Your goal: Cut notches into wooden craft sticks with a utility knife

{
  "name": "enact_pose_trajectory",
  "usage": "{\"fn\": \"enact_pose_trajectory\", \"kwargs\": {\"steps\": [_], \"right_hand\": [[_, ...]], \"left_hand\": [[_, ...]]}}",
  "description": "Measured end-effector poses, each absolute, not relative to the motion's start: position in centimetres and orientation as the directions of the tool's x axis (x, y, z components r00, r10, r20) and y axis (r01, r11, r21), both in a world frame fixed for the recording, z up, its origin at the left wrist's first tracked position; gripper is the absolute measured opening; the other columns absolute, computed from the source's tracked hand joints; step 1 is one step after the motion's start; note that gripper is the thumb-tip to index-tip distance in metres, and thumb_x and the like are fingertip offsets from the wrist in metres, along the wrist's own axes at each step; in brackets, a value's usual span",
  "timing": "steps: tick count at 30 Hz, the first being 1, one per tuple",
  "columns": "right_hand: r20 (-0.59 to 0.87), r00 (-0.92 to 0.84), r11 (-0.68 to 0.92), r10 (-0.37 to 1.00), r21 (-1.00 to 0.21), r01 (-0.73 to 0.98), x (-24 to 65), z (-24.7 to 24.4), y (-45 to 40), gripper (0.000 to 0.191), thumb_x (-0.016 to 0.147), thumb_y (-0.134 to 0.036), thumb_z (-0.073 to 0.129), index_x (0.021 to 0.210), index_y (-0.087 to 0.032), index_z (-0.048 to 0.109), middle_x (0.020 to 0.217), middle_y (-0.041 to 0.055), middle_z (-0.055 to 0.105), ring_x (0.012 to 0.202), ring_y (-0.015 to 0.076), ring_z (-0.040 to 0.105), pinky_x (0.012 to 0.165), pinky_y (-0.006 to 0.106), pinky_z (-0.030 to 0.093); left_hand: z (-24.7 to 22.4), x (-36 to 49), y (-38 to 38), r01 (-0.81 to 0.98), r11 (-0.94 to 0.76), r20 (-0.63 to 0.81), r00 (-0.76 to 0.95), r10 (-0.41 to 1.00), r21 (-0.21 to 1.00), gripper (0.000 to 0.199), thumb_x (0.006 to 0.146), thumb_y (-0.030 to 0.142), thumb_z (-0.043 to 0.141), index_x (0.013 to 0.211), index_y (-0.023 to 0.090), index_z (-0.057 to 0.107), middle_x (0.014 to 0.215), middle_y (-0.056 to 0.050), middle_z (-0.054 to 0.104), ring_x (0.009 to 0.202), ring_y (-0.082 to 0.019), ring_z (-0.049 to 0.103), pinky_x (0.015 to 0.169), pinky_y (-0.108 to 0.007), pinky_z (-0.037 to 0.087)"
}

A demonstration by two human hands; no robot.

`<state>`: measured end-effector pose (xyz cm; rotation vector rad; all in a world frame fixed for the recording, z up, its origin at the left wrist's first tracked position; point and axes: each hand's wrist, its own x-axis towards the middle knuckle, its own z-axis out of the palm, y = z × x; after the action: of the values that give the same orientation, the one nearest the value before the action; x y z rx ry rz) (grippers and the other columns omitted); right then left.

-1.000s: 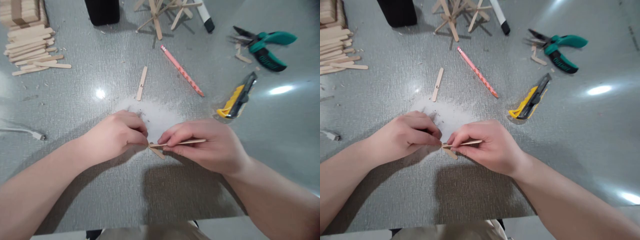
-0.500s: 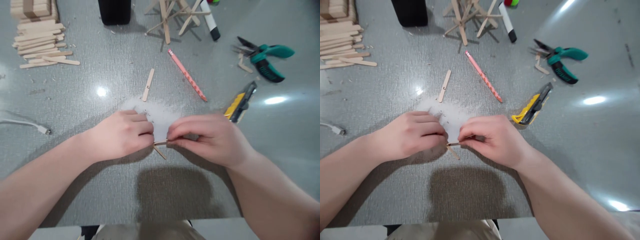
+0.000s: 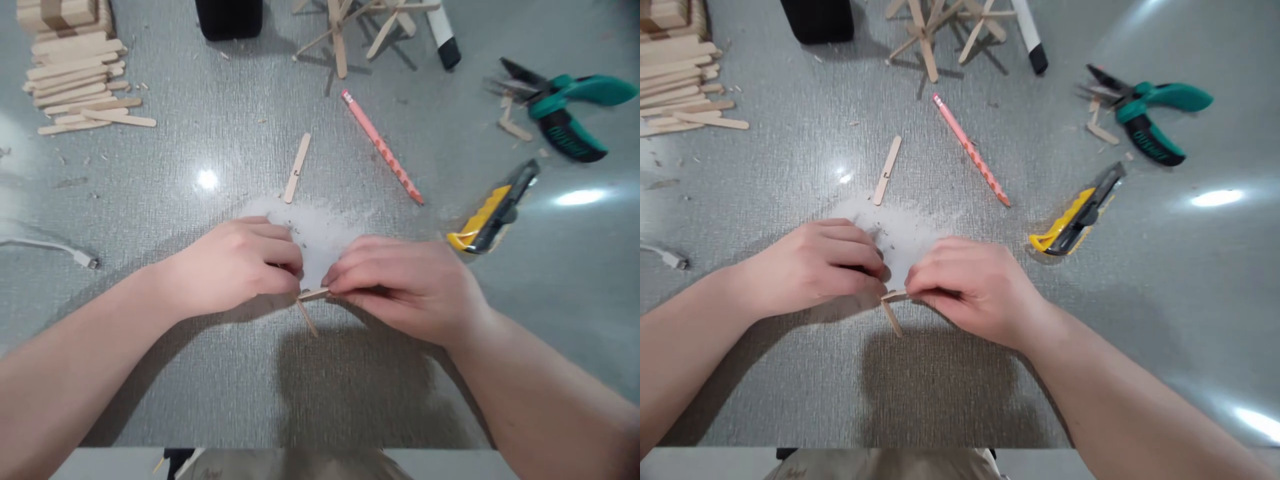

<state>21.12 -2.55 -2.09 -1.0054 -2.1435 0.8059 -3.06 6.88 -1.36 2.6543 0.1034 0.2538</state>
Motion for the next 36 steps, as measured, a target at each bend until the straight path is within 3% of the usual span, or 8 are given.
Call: {"fn": "enact_pose_trajectory", "kwargs": {"steps": [8,14,23,27,31,36], "right_hand": [[0.293,-0.556,0.566,0.778,-0.711,0.417,20.9,-2.3,-3.2,0.026,0.095,-0.002,0.055,0.106,-0.02,0.069,0.093,0.0047,0.075,0.082,0.0167,0.068,0.074,0.033,0.053],[0.287,-0.574,0.599,0.767,-0.642,0.478,20.4,-2.2,-3.3,0.022,0.099,-0.011,0.055,0.084,-0.018,0.068,0.083,0.0041,0.069,0.069,0.0141,0.06,0.063,0.03,0.043],[0.23,-0.634,0.635,0.739,-0.551,0.541,19.7,-2.1,-3.7,0.031,0.104,-0.014,0.044,0.082,-0.02,0.065,0.078,0.0015,0.064,0.065,0.0133,0.053,0.061,0.031,0.036],[0.27,-0.625,0.651,0.732,-0.547,0.526,18.9,-2.2,-3.8,0.034,0.1,-0.01,0.047,0.071,-0.019,0.061,0.071,-0.0003,0.061,0.058,0.0126,0.044,0.057,0.032,0.031],[0.186,-0.635,0.61,0.75,-0.567,0.554,18.9,-2.2,-3.5,0.03,0.096,-0.008,0.048,0.072,-0.019,0.063,0.071,-0.0004,0.059,0.06,0.0123,0.049,0.057,0.029,0.032],[0.155,-0.698,0.679,0.699,-0.45,0.58,19.9,-2.0,-2.7,0.03,0.098,-0.01,0.045,0.079,-0.018,0.067,0.069,0.0005,0.057,0.063,0.0147,0.049,0.06,0.031,0.032]], "left_hand": [[-1.3,-2.7,6.6,0.009,-0.902,0.171,0.981,0.092,0.432,0.029,0.105,0.022,0.048,0.092,0.021,0.073,0.102,-0.004,0.077,0.091,-0.019,0.067,0.08,-0.035,0.051],[-1.3,-2.8,6.7,0.028,-0.878,0.149,0.982,0.113,0.477,0.032,0.105,0.022,0.045,0.092,0.022,0.074,0.105,-0.003,0.077,0.095,-0.019,0.068,0.085,-0.036,0.053],[-1.6,-2.8,7.0,0.063,-0.794,0.123,0.977,0.172,0.605,0.031,0.104,0.027,0.045,0.091,0.029,0.074,0.1,0.001,0.078,0.092,-0.019,0.069,0.085,-0.039,0.053],[-1.5,-2.6,6.9,0.048,-0.786,0.139,0.976,0.169,0.616,0.033,0.105,0.029,0.044,0.089,0.027,0.073,0.096,-0.001,0.078,0.089,-0.02,0.069,0.081,-0.038,0.053],[-1.5,-2.5,7.0,0.058,-0.783,0.119,0.979,0.167,0.62,0.035,0.105,0.031,0.044,0.086,0.029,0.073,0.098,0.0,0.078,0.089,-0.019,0.068,0.081,-0.038,0.052],[-1.6,-2.6,7.1,-0.023,-0.797,0.202,0.971,0.125,0.604,0.03,0.104,0.024,0.047,0.088,0.024,0.072,0.101,-0.002,0.078,0.092,-0.019,0.068,0.085,-0.038,0.051]]}}
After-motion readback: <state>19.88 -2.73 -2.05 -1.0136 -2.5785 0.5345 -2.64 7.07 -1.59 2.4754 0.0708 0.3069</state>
